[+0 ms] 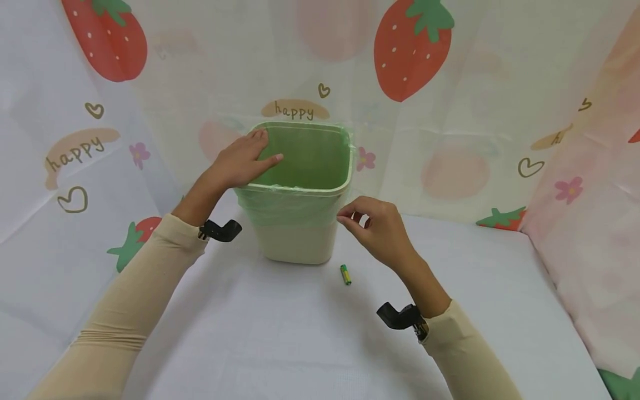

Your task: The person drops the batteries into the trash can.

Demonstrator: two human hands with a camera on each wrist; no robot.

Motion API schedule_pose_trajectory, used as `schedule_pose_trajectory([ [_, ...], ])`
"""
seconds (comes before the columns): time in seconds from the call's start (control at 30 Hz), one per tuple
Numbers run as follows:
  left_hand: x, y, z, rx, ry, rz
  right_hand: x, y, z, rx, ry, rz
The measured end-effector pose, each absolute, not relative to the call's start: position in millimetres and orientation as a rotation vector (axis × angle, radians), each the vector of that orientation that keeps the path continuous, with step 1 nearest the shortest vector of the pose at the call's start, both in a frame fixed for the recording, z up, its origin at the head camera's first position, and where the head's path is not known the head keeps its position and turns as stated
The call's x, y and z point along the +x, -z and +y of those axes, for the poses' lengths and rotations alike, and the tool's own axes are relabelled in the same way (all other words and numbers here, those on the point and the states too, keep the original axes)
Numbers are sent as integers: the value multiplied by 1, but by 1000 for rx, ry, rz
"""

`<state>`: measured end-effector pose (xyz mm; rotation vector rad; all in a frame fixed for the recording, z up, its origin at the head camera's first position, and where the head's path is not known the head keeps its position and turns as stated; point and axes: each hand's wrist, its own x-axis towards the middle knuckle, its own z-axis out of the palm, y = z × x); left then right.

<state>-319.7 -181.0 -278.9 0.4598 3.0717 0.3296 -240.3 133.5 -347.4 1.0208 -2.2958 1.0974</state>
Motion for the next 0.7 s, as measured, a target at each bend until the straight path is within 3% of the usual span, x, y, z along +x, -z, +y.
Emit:
schedule_pose_trajectory([
  [0.7, -317, 277, -180, 451, -320, 3070, -225, 436, 141, 816, -1150, -2509],
])
